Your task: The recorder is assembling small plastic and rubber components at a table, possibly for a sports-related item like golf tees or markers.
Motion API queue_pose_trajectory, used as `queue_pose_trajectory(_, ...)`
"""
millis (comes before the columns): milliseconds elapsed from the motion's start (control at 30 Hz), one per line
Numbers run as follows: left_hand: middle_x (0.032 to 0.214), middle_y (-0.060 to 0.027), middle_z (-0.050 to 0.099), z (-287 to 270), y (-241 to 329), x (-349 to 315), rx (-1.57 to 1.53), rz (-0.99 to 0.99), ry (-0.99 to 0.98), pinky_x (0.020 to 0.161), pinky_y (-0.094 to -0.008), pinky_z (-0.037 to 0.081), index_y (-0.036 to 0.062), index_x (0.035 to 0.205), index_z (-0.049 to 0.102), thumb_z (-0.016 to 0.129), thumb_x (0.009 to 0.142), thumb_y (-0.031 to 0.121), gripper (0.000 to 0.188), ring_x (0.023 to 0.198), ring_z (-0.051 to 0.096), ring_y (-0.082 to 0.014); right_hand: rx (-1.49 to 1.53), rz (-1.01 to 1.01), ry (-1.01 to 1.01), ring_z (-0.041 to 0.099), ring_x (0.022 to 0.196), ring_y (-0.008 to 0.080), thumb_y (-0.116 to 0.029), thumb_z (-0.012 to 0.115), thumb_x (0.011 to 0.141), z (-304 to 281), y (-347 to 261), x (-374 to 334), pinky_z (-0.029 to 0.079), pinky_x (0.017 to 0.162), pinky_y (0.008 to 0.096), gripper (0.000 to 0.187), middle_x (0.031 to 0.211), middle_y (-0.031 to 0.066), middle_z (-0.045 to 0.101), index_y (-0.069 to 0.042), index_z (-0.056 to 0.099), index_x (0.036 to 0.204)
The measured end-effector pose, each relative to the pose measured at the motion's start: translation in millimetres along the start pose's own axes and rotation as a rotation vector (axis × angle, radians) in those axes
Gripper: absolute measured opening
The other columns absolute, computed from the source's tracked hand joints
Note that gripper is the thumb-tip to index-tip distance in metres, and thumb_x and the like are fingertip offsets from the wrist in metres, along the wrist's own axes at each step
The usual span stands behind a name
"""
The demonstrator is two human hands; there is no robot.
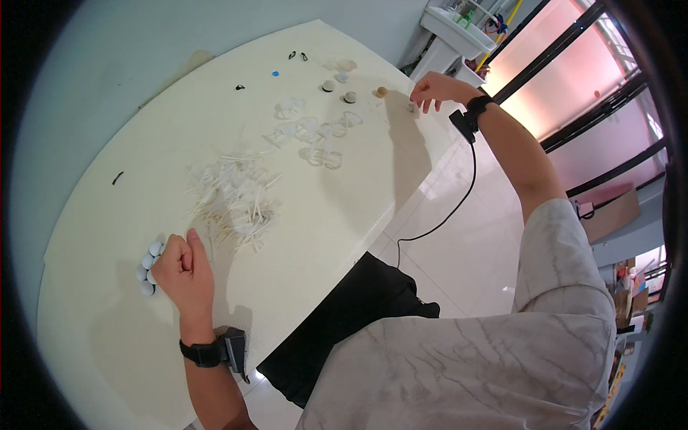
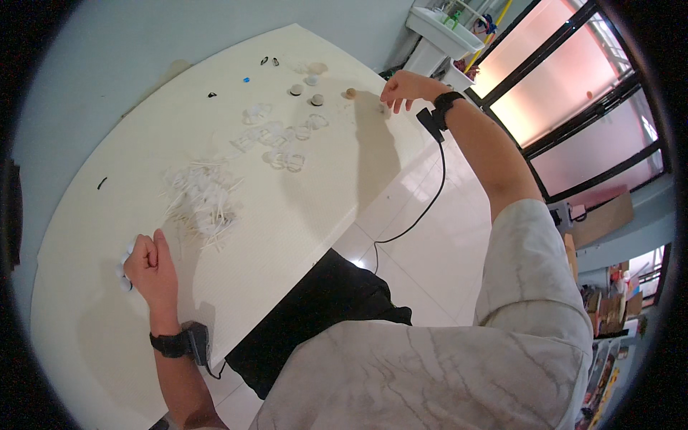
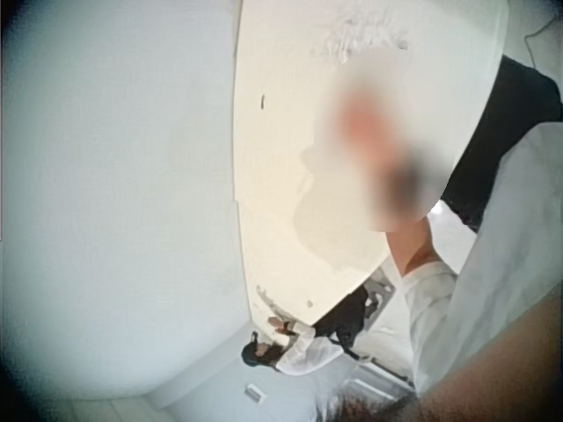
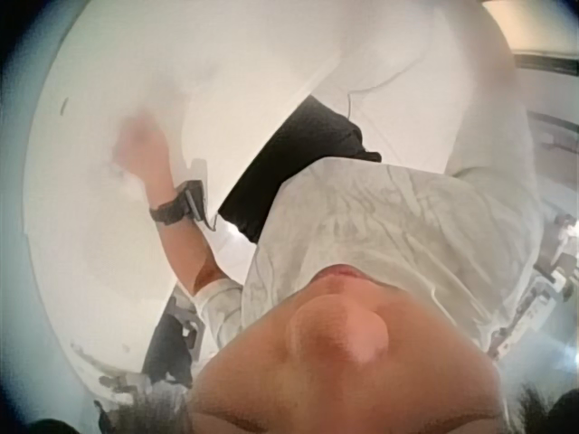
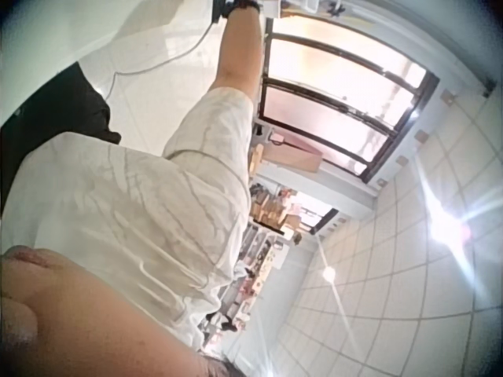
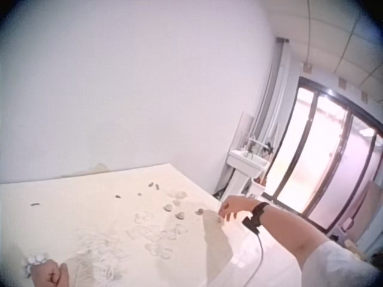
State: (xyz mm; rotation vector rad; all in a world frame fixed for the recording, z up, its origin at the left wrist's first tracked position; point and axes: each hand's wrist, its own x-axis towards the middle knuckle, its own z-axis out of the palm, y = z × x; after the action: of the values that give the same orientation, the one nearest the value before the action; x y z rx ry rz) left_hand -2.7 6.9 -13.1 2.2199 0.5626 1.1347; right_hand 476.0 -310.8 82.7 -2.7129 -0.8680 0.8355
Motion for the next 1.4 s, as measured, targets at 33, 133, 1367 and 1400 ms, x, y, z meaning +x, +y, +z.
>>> queue_pose_trajectory(33,0.052,-0.0011,0.024,-0.3,-0.3,0.1,0.017,0.007,0.002,0.047,-0.0293,0.017,0.0061,0.061,0.03,0.066,0.09,0.0,0.046,0.05,0.021,-0.0107,0.083,0.051,-0.024,0.073,0.079,0.0162,-0.02,0.064,0.093,-1.9,-0.7,0.6,0.058,0.063,0.0304,0.026,0.092,0.0059,0.073,-0.002,0.071,0.11)
queue_pose_trajectory(133,0.052,-0.0014,0.024,-0.5,-0.3,-0.6,0.004,-0.012,-0.005,0.047,-0.0295,0.017,0.0061,0.061,0.031,0.066,0.091,0.0,0.046,0.05,0.021,-0.0106,0.15,0.058,-0.064,0.073,0.084,0.0167,-0.018,0.064,0.092,-1.6,-3.5,-6.0,0.059,0.068,0.0311,0.025,0.101,0.0068,0.072,-0.001,0.071,0.11)
queue_pose_trajectory(1367,0.054,0.002,0.026,0.4,-4.1,-2.4,-0.049,-0.049,-0.04,0.048,-0.0271,0.018,0.0075,0.063,0.028,0.064,0.092,-0.002,0.048,0.054,0.021,-0.0074,0.151,-0.072,-0.175,0.071,0.074,0.0144,-0.019,0.064,0.092,3.5,-19.8,-3.6,0.054,0.063,0.0258,0.028,0.086,0.006,0.073,-0.001,0.069,0.112)
queue_pose_trajectory(1400,0.054,0.002,0.025,0.1,-3.6,-2.3,-0.05,-0.05,-0.039,0.048,-0.027,0.018,0.0075,0.063,0.028,0.064,0.093,-0.001,0.048,0.054,0.021,-0.0073,0.152,-0.072,-0.176,0.071,0.074,0.0144,-0.019,0.064,0.092,3.9,-23.8,-4.5,0.054,0.063,0.0258,0.028,0.086,0.006,0.073,-0.001,0.069,0.112)
